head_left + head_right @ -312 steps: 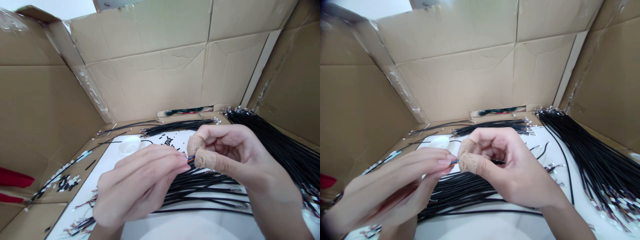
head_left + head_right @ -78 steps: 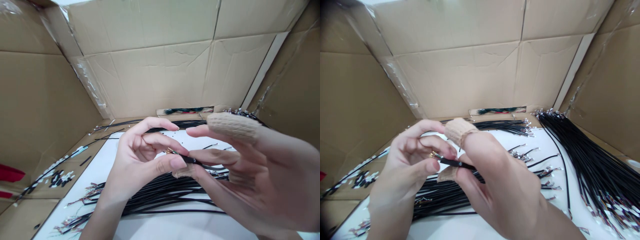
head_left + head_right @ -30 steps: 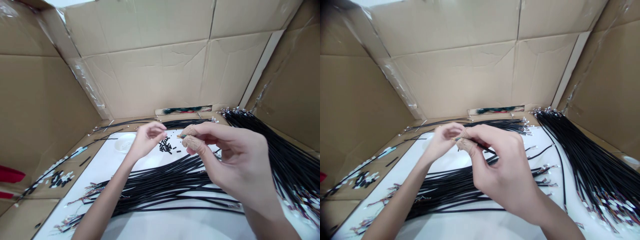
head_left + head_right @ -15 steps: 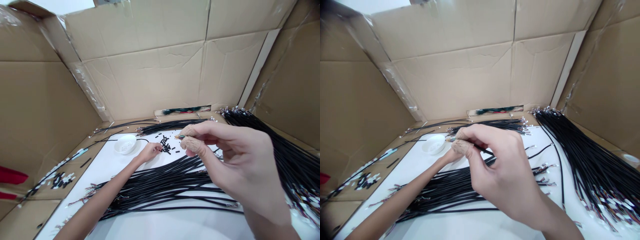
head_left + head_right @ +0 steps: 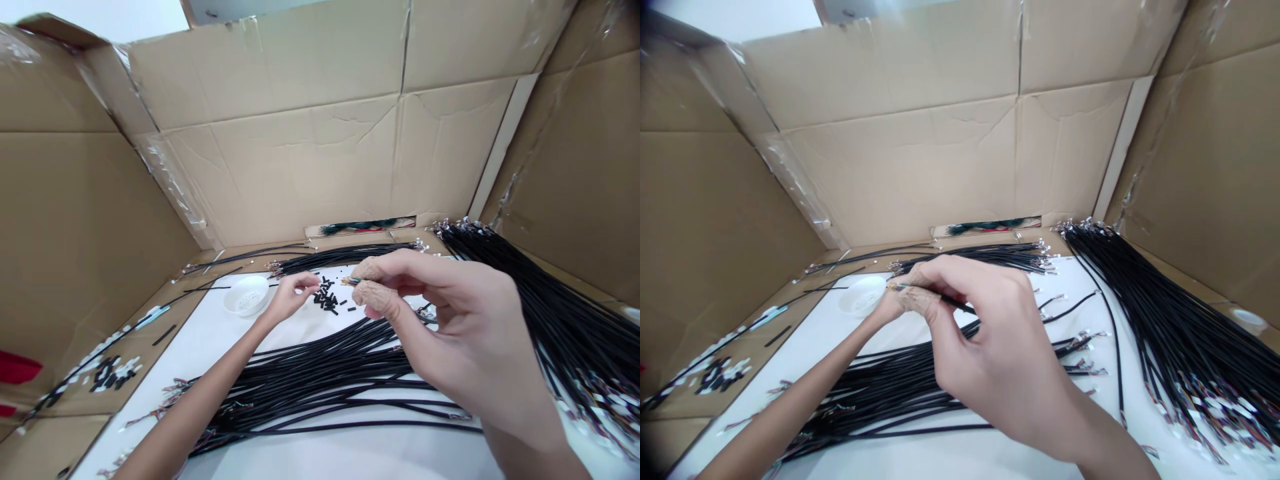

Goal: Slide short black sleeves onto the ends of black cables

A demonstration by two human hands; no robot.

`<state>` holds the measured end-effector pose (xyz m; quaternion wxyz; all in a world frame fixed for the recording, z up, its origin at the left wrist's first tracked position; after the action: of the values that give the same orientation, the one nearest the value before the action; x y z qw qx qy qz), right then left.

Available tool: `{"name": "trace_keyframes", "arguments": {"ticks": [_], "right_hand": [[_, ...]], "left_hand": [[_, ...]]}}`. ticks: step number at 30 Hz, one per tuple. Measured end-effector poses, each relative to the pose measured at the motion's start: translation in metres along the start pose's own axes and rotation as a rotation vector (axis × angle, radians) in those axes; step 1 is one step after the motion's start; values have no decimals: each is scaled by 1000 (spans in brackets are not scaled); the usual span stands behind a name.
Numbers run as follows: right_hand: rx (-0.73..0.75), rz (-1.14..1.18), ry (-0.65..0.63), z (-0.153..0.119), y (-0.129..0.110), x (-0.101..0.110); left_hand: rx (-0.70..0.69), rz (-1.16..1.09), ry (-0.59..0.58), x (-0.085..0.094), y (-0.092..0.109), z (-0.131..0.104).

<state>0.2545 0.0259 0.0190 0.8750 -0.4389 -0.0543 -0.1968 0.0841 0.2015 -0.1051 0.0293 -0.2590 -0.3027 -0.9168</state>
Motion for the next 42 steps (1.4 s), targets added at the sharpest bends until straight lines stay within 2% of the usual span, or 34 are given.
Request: {"name": "trace_keyframes", "arguments": {"ticks": [2,6,8,9,11,15,19,27,32,36,42], "right_hand": [[10,19,1,-1,-1,0],[33,-15,45,-4,-3,0],[47,-27,77,-5,-4,0],[58,-31,93,-6,-5,0],[73,-37,126,-8,-7,0],[76,-60,137,-14,-11,0],[64,-84,131,-15,-11,0],[69,-120,151,-18,-13,-2],[128,-123,168,-20,-19,-1],[129,-28,176,-18,-17,1],[99,-32,212,-18,-13,1]], "left_hand": [[-53,-50,6,9,35,11],[-186,-72,165,34,124,18],[-313,-7,235,43,165,15],[-367,23,258,46,180,13],[-431,42,274,47,198,8],[-463,-19,234,44,203,6],[-484,-10,251,45,204,8],[-412,72,258,42,205,8],[-381,-10,252,41,202,8],[-357,-66,237,41,199,9],[-338,-111,220,41,195,6]]}}
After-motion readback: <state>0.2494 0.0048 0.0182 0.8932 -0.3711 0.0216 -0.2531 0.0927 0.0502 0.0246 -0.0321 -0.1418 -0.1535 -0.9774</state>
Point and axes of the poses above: each hand's wrist, its own z-axis towards the middle knuckle, its own x-axis out of the back of the hand, y = z × x, the point moved 7 cm from there along z, towards the middle knuckle, and after that the axes turned 14 degrees about -x, right-handed, at the moved point
